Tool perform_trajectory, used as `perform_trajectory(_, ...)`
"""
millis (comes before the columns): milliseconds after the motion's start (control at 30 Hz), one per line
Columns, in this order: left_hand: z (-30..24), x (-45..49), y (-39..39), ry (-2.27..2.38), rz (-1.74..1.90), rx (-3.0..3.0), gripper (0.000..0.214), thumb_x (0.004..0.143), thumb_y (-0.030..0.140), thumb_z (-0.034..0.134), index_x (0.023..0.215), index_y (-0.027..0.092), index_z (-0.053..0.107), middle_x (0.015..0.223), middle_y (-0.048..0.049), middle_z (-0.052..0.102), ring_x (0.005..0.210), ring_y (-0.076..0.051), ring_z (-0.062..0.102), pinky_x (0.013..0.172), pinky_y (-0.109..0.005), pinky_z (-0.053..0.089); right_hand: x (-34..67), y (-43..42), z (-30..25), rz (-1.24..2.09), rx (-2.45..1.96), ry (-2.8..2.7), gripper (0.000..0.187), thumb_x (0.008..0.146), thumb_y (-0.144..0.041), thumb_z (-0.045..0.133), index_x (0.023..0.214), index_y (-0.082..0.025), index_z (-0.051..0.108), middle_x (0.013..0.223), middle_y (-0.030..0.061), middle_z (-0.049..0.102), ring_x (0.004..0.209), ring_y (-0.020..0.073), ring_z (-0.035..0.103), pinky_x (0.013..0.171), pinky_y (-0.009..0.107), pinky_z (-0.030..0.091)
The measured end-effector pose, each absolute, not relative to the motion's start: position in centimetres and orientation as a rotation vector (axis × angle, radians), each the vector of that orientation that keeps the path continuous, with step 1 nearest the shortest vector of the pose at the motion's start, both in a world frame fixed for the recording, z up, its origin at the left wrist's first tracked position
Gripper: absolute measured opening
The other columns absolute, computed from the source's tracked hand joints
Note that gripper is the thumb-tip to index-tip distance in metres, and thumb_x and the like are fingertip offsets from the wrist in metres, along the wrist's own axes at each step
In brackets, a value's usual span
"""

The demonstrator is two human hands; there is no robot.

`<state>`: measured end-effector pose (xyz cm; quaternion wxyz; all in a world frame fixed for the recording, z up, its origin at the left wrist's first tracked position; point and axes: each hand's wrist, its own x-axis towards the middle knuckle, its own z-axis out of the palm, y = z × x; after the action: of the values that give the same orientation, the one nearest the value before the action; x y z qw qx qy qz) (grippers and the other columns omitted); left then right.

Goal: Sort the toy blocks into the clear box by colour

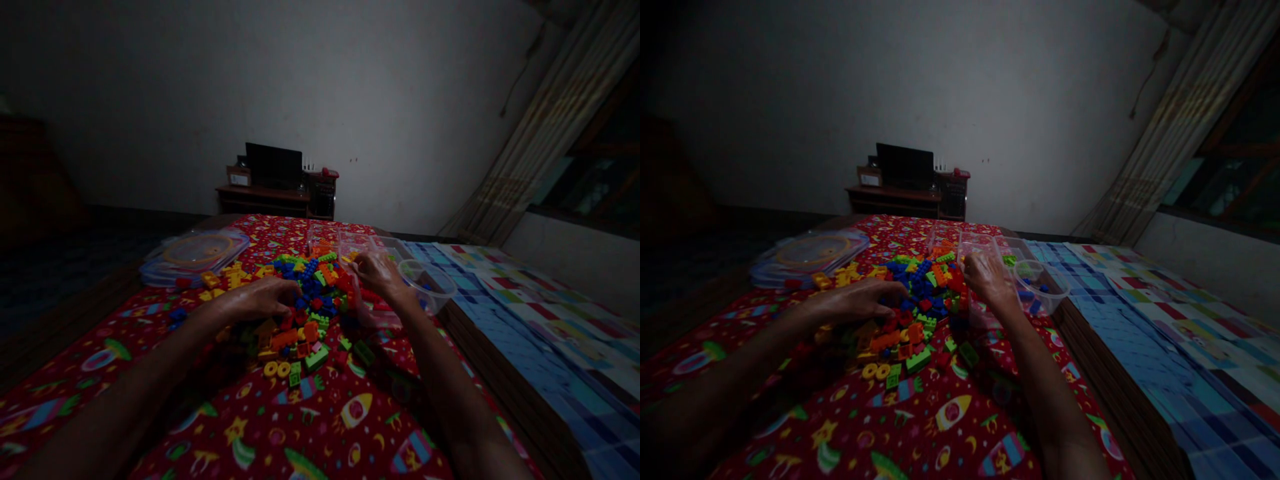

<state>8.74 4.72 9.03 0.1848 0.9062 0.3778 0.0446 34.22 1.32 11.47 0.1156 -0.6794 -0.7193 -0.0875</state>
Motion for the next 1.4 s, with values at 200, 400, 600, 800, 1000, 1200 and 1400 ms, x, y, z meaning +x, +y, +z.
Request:
perform_trajectory(200, 8.3, 8.1, 6.6, 1.090, 0.260, 2.554, 0.037, 0.070, 0.031, 0.051, 0.102, 0.019, 0.066, 0.071, 0.0020, 0.066, 0.065, -0.015, 0.060, 0.059, -0.021, 0.043, 30.6, 0.6, 9.5, -0.190, -1.622, -2.394, 0.023, 0.091, -0.027, 0.049, 0.084, -0.017, 0.068, 0.073, 0.0048, 0.065, 0.059, 0.0110, 0.049, 0.054, 0.026, 0.024)
perform_trajectory(400, 8.3, 6.4, 8.0, 1.203, 0.389, 2.560, 0.034, 0.069, 0.031, 0.053, 0.096, 0.021, 0.069, 0.083, -0.0030, 0.072, 0.077, -0.022, 0.065, 0.067, -0.027, 0.048, 27.0, -0.5, 7.0, -0.267, -0.983, -2.660, 0.018, 0.091, -0.022, 0.051, 0.107, -0.019, 0.061, 0.107, 0.0077, 0.062, 0.093, 0.0170, 0.052, 0.070, 0.026, 0.037)
perform_trajectory(600, 6.5, 6.1, 9.0, 1.161, 0.421, 2.714, 0.029, 0.068, 0.020, 0.052, 0.093, 0.017, 0.068, 0.094, -0.0073, 0.069, 0.089, -0.022, 0.063, 0.082, -0.030, 0.048, 25.1, -0.7, 4.8, -0.376, -0.886, -2.869, 0.012, 0.089, -0.019, 0.054, 0.101, -0.018, 0.058, 0.100, 0.0080, 0.061, 0.099, 0.0209, 0.049, 0.078, 0.031, 0.042)
perform_trajectory(800, 5.0, 6.7, 8.8, 1.167, 0.487, 2.787, 0.016, 0.074, 0.022, 0.053, 0.088, 0.018, 0.061, 0.091, -0.0064, 0.061, 0.086, -0.021, 0.058, 0.076, -0.029, 0.047, 25.9, 0.1, 5.1, -0.280, -1.000, -2.721, 0.016, 0.091, -0.019, 0.051, 0.105, -0.016, 0.056, 0.088, 0.0055, 0.064, 0.079, 0.0161, 0.055, 0.066, 0.025, 0.039)
perform_trajectory(1000, 5.9, 7.1, 8.4, 1.186, 0.494, 2.782, 0.006, 0.071, 0.020, 0.051, 0.075, 0.019, 0.054, 0.081, -0.0046, 0.058, 0.075, -0.019, 0.056, 0.068, -0.029, 0.044, 28.0, 1.3, 6.5, -0.193, -1.060, -2.526, 0.015, 0.093, -0.023, 0.048, 0.104, -0.017, 0.055, 0.086, 0.0043, 0.064, 0.072, 0.0128, 0.055, 0.061, 0.023, 0.033)
perform_trajectory(1200, 6.9, 7.5, 8.1, 1.290, 0.587, 2.625, 0.017, 0.075, 0.037, 0.046, 0.079, 0.021, 0.051, 0.070, -0.0018, 0.061, 0.063, -0.020, 0.057, 0.061, -0.030, 0.042, 30.3, 1.1, 9.0, -0.209, -1.395, -2.280, 0.020, 0.092, -0.027, 0.049, 0.106, -0.016, 0.057, 0.077, 0.0046, 0.065, 0.063, 0.0129, 0.053, 0.058, 0.024, 0.030)
perform_trajectory(1400, 7.2, 7.6, 8.0, 1.255, 0.661, 2.390, 0.025, 0.067, 0.039, 0.053, 0.086, 0.024, 0.055, 0.074, -0.0026, 0.069, 0.073, -0.024, 0.064, 0.066, -0.032, 0.047, 33.3, 2.3, 10.1, -0.177, -1.506, -2.059, 0.021, 0.092, -0.025, 0.049, 0.106, -0.017, 0.061, 0.082, 0.0062, 0.067, 0.069, 0.0145, 0.056, 0.062, 0.024, 0.033)
